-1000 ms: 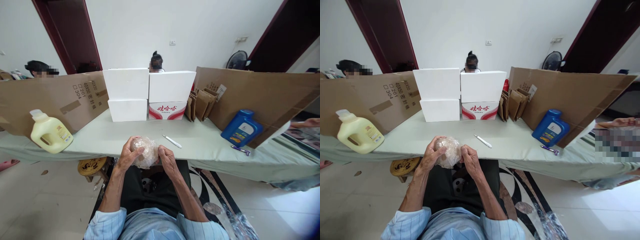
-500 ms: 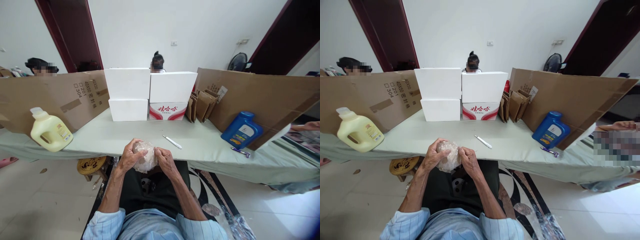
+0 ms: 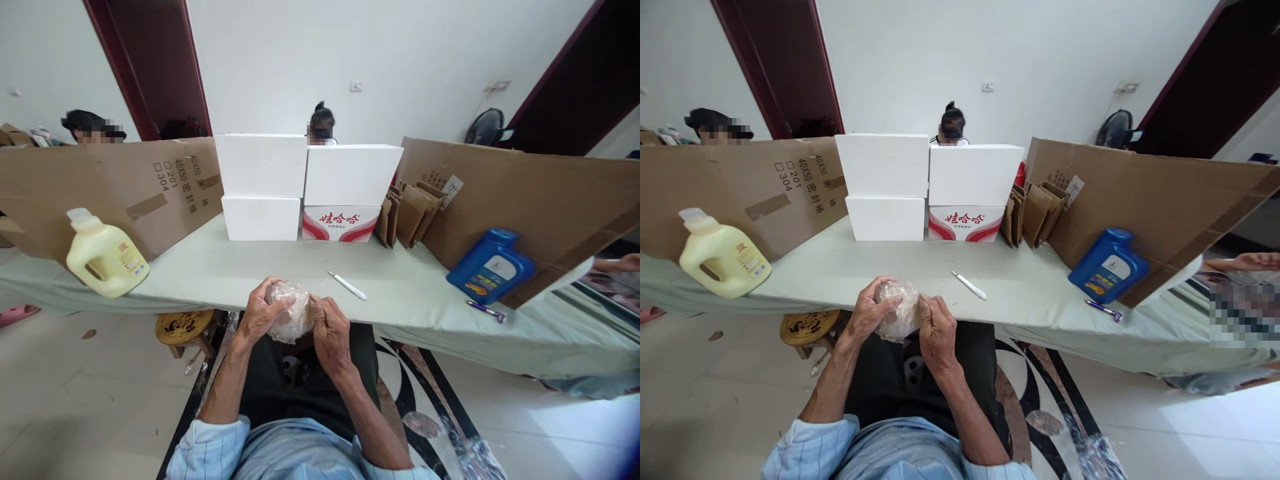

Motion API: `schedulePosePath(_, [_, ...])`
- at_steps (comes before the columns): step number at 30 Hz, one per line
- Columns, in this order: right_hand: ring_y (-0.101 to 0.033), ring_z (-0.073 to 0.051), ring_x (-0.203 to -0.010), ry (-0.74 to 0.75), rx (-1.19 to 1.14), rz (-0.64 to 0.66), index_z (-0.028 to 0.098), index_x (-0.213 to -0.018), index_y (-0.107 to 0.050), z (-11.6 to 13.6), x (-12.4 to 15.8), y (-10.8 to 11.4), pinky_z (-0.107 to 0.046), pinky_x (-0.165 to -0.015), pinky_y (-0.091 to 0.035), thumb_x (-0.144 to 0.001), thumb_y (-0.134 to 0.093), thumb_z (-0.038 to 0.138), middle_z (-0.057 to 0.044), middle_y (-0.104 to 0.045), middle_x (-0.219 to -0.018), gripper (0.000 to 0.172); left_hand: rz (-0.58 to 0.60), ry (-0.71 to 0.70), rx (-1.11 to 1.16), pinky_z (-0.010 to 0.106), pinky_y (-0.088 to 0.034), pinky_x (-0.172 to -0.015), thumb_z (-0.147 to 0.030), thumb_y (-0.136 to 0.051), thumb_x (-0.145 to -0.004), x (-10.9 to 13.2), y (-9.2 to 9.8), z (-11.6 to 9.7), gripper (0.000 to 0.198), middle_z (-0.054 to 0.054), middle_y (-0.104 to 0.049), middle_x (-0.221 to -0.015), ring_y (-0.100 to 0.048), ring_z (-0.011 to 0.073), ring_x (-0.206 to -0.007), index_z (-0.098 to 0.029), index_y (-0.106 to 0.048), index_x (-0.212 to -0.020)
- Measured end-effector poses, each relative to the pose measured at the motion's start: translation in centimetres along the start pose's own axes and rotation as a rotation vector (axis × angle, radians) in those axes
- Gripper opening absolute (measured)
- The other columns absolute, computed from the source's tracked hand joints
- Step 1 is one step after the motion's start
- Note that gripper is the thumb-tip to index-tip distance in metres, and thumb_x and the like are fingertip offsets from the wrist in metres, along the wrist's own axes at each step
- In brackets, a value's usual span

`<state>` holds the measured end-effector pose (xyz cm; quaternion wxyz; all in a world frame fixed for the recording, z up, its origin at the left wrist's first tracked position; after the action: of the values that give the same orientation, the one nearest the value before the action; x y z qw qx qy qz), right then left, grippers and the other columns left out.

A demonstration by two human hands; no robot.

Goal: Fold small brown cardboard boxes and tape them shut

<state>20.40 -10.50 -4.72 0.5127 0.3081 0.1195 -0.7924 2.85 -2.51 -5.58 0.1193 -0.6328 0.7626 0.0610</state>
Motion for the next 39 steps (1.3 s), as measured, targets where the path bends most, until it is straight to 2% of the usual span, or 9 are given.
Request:
schedulePosePath(4, [-0.050,-0.016,-0.063,-0.284,-0.315,0.031,0.021,-0.093,-0.081,-3.1,0.1,-0.1,-0.030,-0.060,-0.043,-0.097,-0.068,0.061,-0.001,-0.057,-0.073,0.042,0.018,-0.020,0.011,0.020,-0.048,-0.067,-0.041,-0.091,-0.072,0.1,-0.1,-0.4,0.044,0.001,-0.070,-0.090,-0.059,0.0148,-0.076,-0.020,-0.075,-0.108])
schedulePosePath(7, [-0.046,-0.013,-0.058,-0.511,-0.571,0.032,0.019,-0.091,-0.082,-5.5,0.4,-0.9,-0.027,-0.054,-0.040,-0.080,-0.084,0.067,0.000,-0.061,-0.072,0.050,0.016,-0.037,0.022,0.021,-0.049,-0.069,-0.038,-0.092,-0.071,0.1,-0.3,-0.6,0.044,0.001,-0.070,-0.092,-0.060,0.0152,-0.078,-0.020,-0.076,-0.108])
schedulePosePath(10, [-0.051,-0.013,-0.063,-0.608,-0.718,0.025,0.019,-0.092,-0.084,-6.2,0.5,-1.5,-0.025,-0.055,-0.043,-0.070,-0.095,0.061,-0.003,-0.069,-0.080,0.049,0.007,-0.056,0.010,0.021,-0.050,-0.070,-0.039,-0.092,-0.071,0.1,-0.2,-0.9,0.043,0.002,-0.071,-0.095,-0.061,0.0158,-0.079,-0.020,-0.077,-0.107])
schedulePosePath(15, [-0.058,-0.016,-0.068,-0.687,-0.839,0.034,0.019,-0.092,-0.084,-5.9,0.7,-2.1,-0.027,-0.059,-0.049,-0.069,-0.095,0.067,-0.005,-0.072,-0.081,0.054,0.024,-0.062,-0.028,0.021,-0.050,-0.071,-0.042,-0.090,-0.072,0.2,0.0,-1.1,0.046,0.002,-0.071,-0.096,-0.061,0.0157,-0.081,-0.020,-0.075,-0.110])
schedulePosePath(20, [-0.057,-0.013,-0.068,-0.686,-0.851,0.049,0.021,-0.086,-0.081,-5.1,0.4,-2.2,-0.024,-0.060,-0.048,-0.066,-0.101,0.055,-0.001,-0.072,-0.082,0.045,0.049,-0.073,-0.081,0.022,-0.051,-0.073,-0.042,-0.087,-0.073,0.3,-0.2,-1.5,0.048,0.001,-0.070,-0.097,-0.060,0.0154,-0.082,-0.019,-0.073,-0.112])
schedulePosePath(25, [-0.053,-0.013,-0.064,-0.694,-0.779,0.083,0.021,-0.086,-0.077,-4.8,0.3,-2.4,-0.024,-0.057,-0.044,-0.059,-0.102,0.057,0.001,-0.068,-0.076,0.051,0.043,-0.098,-0.132,0.022,-0.051,-0.072,-0.042,-0.087,-0.072,0.3,-0.4,-2.0,0.046,0.001,-0.070,-0.096,-0.060,0.0154,-0.081,-0.020,-0.074,-0.110])
schedulePosePath(30, [-0.038,-0.011,-0.058,-0.518,-0.576,0.065,0.020,-0.072,-0.066,-4.4,-0.6,-1.5,-0.024,-0.054,-0.033,-0.072,-0.090,0.063,0.004,-0.051,-0.064,0.050,0.069,-0.095,-0.116,0.022,-0.051,-0.072,-0.043,-0.087,-0.074,0.4,-0.9,-1.8,0.048,0.001,-0.070,-0.100,-0.060,0.0157,-0.082,-0.020,-0.073,-0.114])
schedulePosePath(36, [-0.035,-0.011,-0.060,-0.366,-0.380,0.016,0.020,-0.071,-0.060,-4.0,-1.1,-0.9,-0.024,-0.055,-0.031,-0.082,-0.077,0.060,0.004,-0.047,-0.066,0.044,0.175,-0.113,-0.092,0.026,-0.054,-0.086,-0.052,-0.088,-0.074,0.3,-0.8,-2.6,0.071,0.006,-0.073,-0.116,-0.066,0.0221,-0.099,-0.019,-0.069,-0.135])
schedulePosePath(39, [-0.034,-0.011,-0.059,-0.337,-0.339,0.026,0.020,-0.069,-0.057,-3.5,-1.1,-1.3,-0.024,-0.053,-0.030,-0.084,-0.074,0.058,0.004,-0.044,-0.064,0.044,0.216,-0.107,-0.058,0.027,-0.054,-0.084,-0.055,-0.083,-0.081,-0.1,-0.8,-2.3,0.075,0.007,-0.075,-0.114,-0.068,0.0220,-0.097,-0.019,-0.065,-0.145])
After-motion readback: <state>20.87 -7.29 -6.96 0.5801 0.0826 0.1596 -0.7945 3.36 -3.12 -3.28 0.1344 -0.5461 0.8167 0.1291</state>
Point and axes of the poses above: each hand's wrist, its own x-axis away from the middle knuckle, its own y-axis out of the back of the hand, z = x × y, the point moved 8 cm from there along -x, towards the middle knuckle
